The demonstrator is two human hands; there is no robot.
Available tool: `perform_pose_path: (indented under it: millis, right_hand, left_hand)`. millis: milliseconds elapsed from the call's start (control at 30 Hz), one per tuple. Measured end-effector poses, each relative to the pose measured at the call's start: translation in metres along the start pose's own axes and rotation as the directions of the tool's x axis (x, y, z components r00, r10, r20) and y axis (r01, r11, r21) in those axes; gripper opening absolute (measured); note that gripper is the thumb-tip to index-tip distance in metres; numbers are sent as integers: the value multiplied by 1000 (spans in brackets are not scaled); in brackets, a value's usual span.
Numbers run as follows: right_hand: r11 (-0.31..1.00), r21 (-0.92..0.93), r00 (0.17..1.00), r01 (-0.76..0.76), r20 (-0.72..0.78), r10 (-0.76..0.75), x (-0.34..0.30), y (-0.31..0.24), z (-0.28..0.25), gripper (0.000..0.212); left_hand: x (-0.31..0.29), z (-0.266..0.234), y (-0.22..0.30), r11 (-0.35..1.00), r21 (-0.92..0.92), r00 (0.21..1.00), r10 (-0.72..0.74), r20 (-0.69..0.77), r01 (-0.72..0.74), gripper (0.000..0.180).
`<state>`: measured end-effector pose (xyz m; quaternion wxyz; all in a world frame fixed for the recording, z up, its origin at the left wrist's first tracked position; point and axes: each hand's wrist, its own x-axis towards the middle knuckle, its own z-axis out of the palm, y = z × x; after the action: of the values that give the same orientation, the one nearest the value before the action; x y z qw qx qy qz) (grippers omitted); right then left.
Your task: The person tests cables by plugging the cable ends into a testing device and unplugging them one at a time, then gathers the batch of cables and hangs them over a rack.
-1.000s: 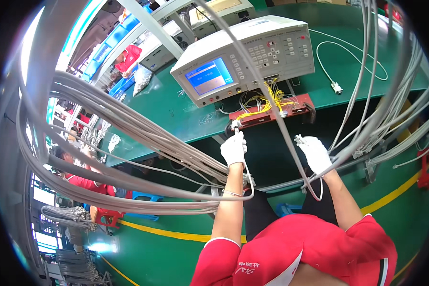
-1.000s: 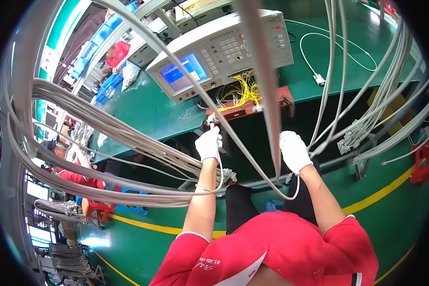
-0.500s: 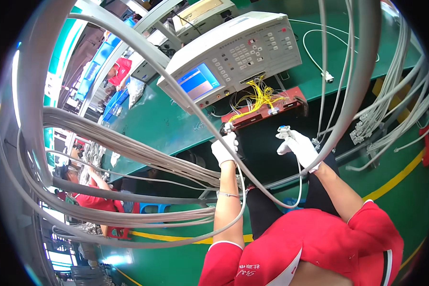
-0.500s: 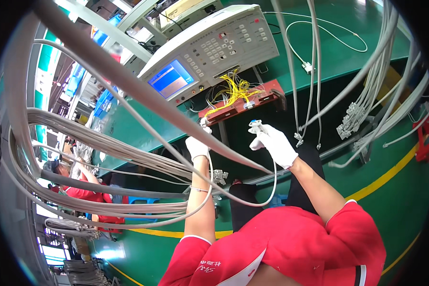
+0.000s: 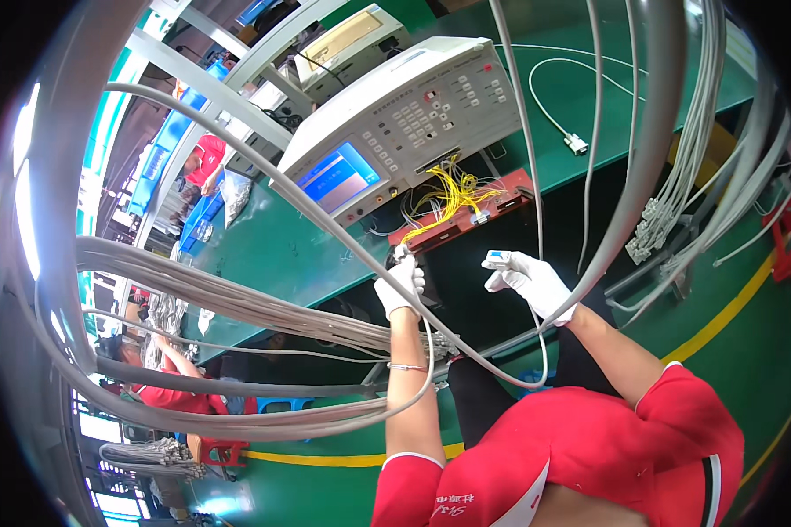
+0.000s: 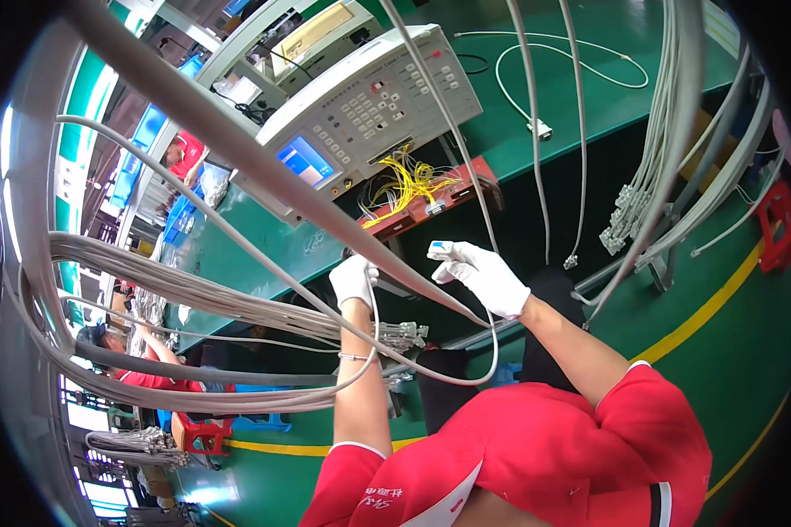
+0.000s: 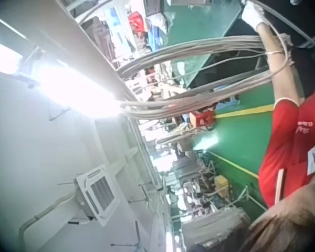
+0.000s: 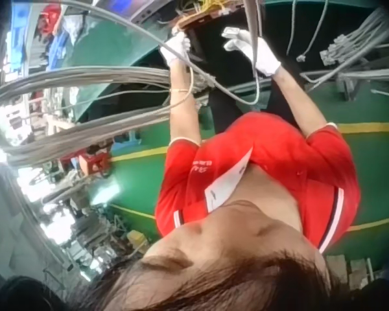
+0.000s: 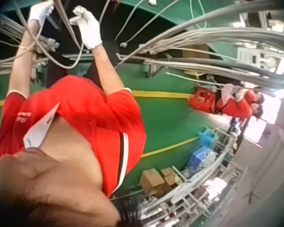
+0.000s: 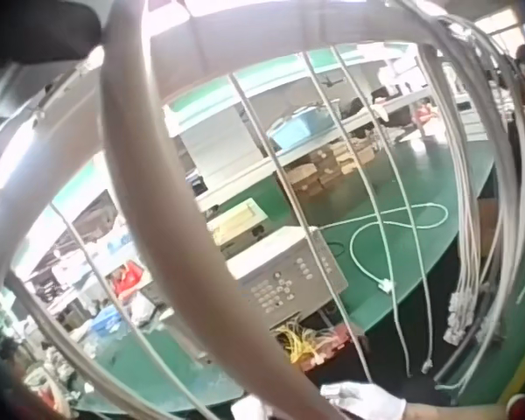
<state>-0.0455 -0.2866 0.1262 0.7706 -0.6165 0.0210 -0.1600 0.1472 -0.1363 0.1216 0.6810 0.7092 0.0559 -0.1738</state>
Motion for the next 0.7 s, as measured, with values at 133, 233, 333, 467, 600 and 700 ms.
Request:
perform_pose_path:
  millis: [133,233,333,467,600,700]
  right_hand:
    - [998,34,998,56,-22,-55,4,0,2,29]
    - [998,56,995,-6,-95,11,10,5,-4,28]
    - [988,92,977,-122,-167,136,18,12,-17,30]
    - [939,293,934,-181,-249,258,29,29,-36,27]
    - [936,241,888,-256,-325,326,37,26,-41,25]
    - [926,269,893,-263,-296,340,48,42,-53,39]
  left_hand:
    - [-13,-12,-1,969,-48,968,246,47,-244,17]
    - [-56,-5,47,839,-359,902,431,-20,-409,30]
    - [-142,-14,159,499,-769,720,691,73,-400,76]
    - [-192,-13,249,322,-716,208,947,246,-619,84]
    - [-185,67,281,495,-754,176,866,468,-433,60]
    - [-197,155,299,-596,-289,-662,688,296,-749,23]
